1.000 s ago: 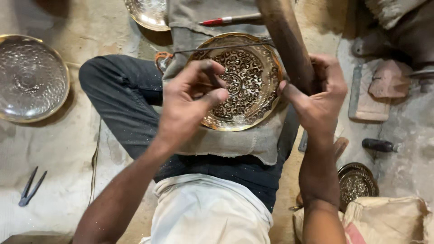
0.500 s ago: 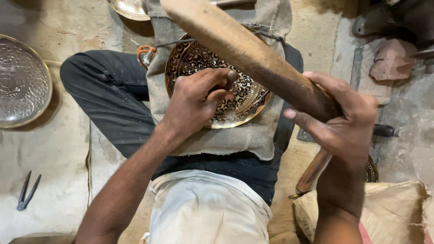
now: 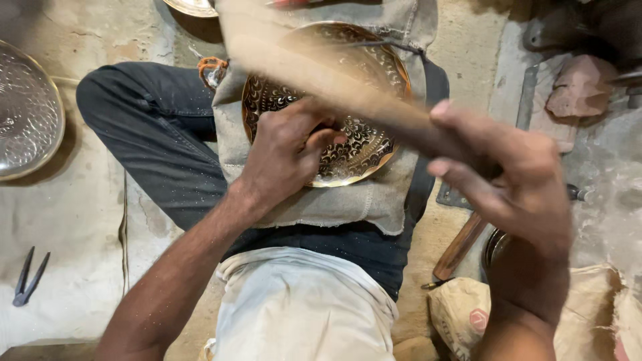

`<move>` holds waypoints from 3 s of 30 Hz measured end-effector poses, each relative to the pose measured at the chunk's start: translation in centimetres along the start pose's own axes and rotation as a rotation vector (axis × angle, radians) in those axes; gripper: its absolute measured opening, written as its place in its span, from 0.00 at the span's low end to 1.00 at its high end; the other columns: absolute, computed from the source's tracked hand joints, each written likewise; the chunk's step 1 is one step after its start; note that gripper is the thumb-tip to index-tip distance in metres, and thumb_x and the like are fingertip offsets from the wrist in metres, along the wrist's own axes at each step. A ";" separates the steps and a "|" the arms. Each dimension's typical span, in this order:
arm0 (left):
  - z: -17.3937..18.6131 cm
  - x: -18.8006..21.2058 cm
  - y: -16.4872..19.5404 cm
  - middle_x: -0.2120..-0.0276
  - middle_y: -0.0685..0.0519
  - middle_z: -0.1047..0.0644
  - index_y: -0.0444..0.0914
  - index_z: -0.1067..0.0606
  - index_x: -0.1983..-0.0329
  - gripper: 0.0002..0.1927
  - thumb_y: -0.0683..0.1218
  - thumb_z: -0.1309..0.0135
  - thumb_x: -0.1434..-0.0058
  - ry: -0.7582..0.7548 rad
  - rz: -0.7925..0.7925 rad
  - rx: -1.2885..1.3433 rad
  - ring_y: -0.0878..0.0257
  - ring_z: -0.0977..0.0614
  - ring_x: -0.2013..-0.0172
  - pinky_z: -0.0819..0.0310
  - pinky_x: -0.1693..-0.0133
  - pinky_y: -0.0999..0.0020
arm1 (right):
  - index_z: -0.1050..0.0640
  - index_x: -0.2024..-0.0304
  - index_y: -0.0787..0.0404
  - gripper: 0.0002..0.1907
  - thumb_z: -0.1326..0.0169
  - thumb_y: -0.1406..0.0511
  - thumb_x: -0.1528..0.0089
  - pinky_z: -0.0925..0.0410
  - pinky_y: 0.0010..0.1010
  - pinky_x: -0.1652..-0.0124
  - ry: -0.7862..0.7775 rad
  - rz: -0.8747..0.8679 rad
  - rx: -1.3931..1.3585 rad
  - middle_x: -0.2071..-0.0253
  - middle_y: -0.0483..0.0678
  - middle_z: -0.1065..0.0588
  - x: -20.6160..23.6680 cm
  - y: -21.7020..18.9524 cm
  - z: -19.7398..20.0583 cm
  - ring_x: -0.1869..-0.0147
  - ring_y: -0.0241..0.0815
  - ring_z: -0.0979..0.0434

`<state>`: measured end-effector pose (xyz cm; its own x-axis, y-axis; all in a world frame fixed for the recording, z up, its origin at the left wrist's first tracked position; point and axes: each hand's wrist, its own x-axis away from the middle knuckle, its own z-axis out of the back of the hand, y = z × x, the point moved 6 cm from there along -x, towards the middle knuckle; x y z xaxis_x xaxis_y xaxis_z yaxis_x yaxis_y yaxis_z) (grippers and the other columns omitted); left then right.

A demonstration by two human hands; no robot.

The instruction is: The person sits on the floor with an engraved brass plate resting on a sandbag and hammers a small punch against the plate's pattern using a wooden mallet, repositioning the punch across the design to emboss the decoration.

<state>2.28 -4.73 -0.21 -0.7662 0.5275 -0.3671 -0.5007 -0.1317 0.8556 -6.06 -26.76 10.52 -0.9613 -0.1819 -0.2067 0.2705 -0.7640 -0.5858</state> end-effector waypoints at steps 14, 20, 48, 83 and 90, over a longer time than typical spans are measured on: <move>0.5 -0.6 1.1 0.56 0.43 0.19 0.32 0.25 0.45 0.17 0.32 0.40 0.37 0.024 -0.024 0.080 0.55 0.13 0.57 0.15 0.56 0.65 | 0.27 0.35 0.59 0.25 0.39 0.58 0.33 0.29 0.23 0.72 -0.052 -0.033 -0.004 0.62 0.52 0.19 1.0 0.4 0.1 0.70 0.32 0.20; 0.4 -0.6 0.9 0.55 0.43 0.19 0.31 0.25 0.45 0.17 0.34 0.40 0.37 0.007 -0.028 0.074 0.55 0.13 0.57 0.14 0.56 0.66 | 0.27 0.38 0.60 0.24 0.40 0.59 0.34 0.28 0.24 0.72 -0.062 -0.039 0.010 0.62 0.54 0.20 1.0 0.4 0.3 0.71 0.32 0.22; 0.3 -1.2 1.4 0.61 0.45 0.21 0.36 0.25 0.39 0.23 0.34 0.40 0.39 -0.065 0.024 0.044 0.51 0.16 0.65 0.22 0.65 0.57 | 0.28 0.35 0.56 0.27 0.38 0.58 0.34 0.33 0.21 0.71 -0.028 -0.089 0.024 0.66 0.44 0.24 2.4 0.8 0.3 0.71 0.31 0.29; 0.2 -1.1 1.6 0.58 0.49 0.19 0.40 0.24 0.41 0.22 0.36 0.40 0.38 -0.061 -0.019 -0.022 0.58 0.15 0.63 0.17 0.60 0.61 | 0.22 0.42 0.59 0.26 0.32 0.63 0.42 0.30 0.27 0.64 0.064 -0.241 -0.095 0.67 0.49 0.23 1.5 1.0 0.0 0.66 0.35 0.24; 0.3 -0.9 1.3 0.53 0.48 0.18 0.37 0.23 0.50 0.13 0.36 0.40 0.37 -0.081 -0.008 -0.005 0.57 0.13 0.60 0.15 0.59 0.64 | 0.26 0.42 0.59 0.27 0.34 0.66 0.43 0.31 0.25 0.68 0.100 -0.156 -0.193 0.66 0.44 0.21 0.6 0.5 -0.1 0.69 0.32 0.23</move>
<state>2.42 -5.07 1.32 -0.7272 0.5948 -0.3426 -0.5086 -0.1318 0.8509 -6.46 -27.18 10.05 -0.9850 -0.0016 -0.1726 0.1330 -0.6442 -0.7532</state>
